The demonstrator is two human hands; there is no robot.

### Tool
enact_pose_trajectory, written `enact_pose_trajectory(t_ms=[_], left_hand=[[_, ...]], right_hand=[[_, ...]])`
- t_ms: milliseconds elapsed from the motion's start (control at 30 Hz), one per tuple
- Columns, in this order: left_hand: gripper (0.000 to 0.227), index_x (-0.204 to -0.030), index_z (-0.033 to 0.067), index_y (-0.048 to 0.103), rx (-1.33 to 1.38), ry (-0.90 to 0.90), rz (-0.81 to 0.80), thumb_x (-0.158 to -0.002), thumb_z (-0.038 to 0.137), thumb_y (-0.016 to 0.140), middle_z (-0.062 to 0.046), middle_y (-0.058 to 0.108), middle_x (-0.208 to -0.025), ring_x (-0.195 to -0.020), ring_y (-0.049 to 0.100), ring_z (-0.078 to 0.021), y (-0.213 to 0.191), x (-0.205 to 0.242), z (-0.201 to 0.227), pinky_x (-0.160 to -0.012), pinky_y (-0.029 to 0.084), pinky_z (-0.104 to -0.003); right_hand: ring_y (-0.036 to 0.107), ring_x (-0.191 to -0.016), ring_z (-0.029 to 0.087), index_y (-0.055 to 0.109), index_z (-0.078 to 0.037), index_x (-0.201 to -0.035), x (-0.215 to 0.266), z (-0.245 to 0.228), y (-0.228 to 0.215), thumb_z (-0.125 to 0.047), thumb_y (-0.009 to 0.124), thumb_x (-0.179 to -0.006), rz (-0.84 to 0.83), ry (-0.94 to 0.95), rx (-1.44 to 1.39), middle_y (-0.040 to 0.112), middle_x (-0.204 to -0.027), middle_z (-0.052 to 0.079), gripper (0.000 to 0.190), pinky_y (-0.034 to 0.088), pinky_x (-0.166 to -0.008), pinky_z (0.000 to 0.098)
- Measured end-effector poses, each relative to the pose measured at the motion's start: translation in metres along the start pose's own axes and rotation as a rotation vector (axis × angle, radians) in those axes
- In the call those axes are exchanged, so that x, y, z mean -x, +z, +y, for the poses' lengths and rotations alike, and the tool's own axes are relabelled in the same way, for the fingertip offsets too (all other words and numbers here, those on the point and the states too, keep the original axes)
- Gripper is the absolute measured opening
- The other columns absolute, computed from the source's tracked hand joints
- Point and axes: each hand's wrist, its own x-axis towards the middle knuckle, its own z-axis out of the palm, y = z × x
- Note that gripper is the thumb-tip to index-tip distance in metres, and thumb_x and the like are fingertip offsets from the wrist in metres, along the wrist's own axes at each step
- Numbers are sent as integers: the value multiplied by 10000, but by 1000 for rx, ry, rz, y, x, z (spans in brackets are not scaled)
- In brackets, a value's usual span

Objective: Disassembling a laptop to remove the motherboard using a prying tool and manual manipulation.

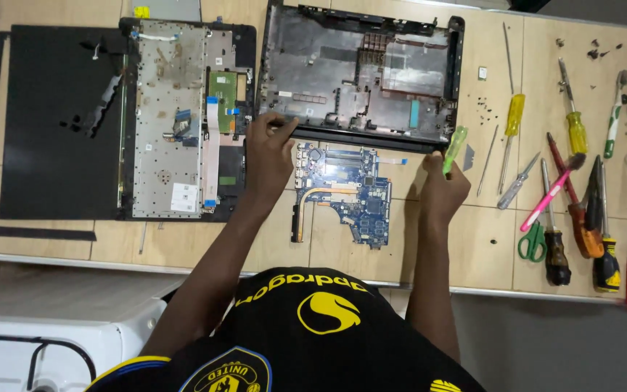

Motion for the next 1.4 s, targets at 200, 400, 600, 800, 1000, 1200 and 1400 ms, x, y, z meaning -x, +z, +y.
enact_pose_trajectory(t_ms=[200, 400, 600, 800, 1000, 1200, 1400], left_hand=[[280, -1239, 41, 728, 42, -37, -28, -965, -14, 703, -153, 545, -1155, -1026, 583, -362, 5, -4, -10, -876, 538, -454], [275, -1246, 47, 719, 39, -52, -36, -978, -7, 691, -159, 547, -1159, -1029, 603, -360, 7, -5, -13, -882, 552, -447], [287, -1197, 34, 726, -56, -17, 10, -938, -74, 665, -156, 548, -1150, -1049, 591, -331, 6, -7, 15, -889, 539, -417], [367, -1184, 125, 728, 85, 197, -142, -830, 75, 808, -138, 609, -1212, -1179, 590, -381, 37, 17, 45, -991, 499, -501], [679, -1404, 188, 613, 89, 256, -404, -814, 430, 846, -148, 569, -1427, -1373, 500, -422, 56, 29, 42, -1161, 368, -613], [585, -1401, 166, 614, 55, 251, -409, -896, 407, 782, -165, 545, -1450, -1394, 485, -420, 63, 26, 41, -1169, 342, -634], [546, -1368, 157, 639, 31, 239, -400, -895, 389, 782, -157, 563, -1425, -1393, 497, -398, 69, 25, 37, -1174, 345, -633]], right_hand=[[483, -641, 102, 639, -177, -691, -13, 8, 12, -288, 700, -928, 1, 0, -92, 507, -599, -39, 269, 444, -691, 340], [508, -670, 108, 655, -175, -716, -11, 0, 10, -294, 711, -915, -17, -7, -95, 540, -619, -29, 239, 450, -706, 336], [616, -762, 165, 760, -153, -951, -31, 50, 17, -301, 698, -931, 3, -80, -64, 685, -786, 70, 162, 508, -750, 423], [569, -706, 151, 722, -44, -900, 24, -16, 16, -132, 697, -914, 110, -324, -182, 581, -752, 81, 92, 475, -627, 319], [638, -708, 203, 769, 24, -986, 21, 6, 17, 28, 802, -835, 63, -544, -124, 627, -830, 143, 155, 509, -591, 295], [669, -798, 260, 788, -18, -1164, 19, 9, 15, -8, 873, -807, -30, -595, -50, 677, -960, 140, 367, 555, -629, 351], [668, -766, 237, 805, -44, -1111, 18, 8, 14, -40, 917, -795, -54, -602, -51, 699, -948, 121, 335, 562, -602, 320]])
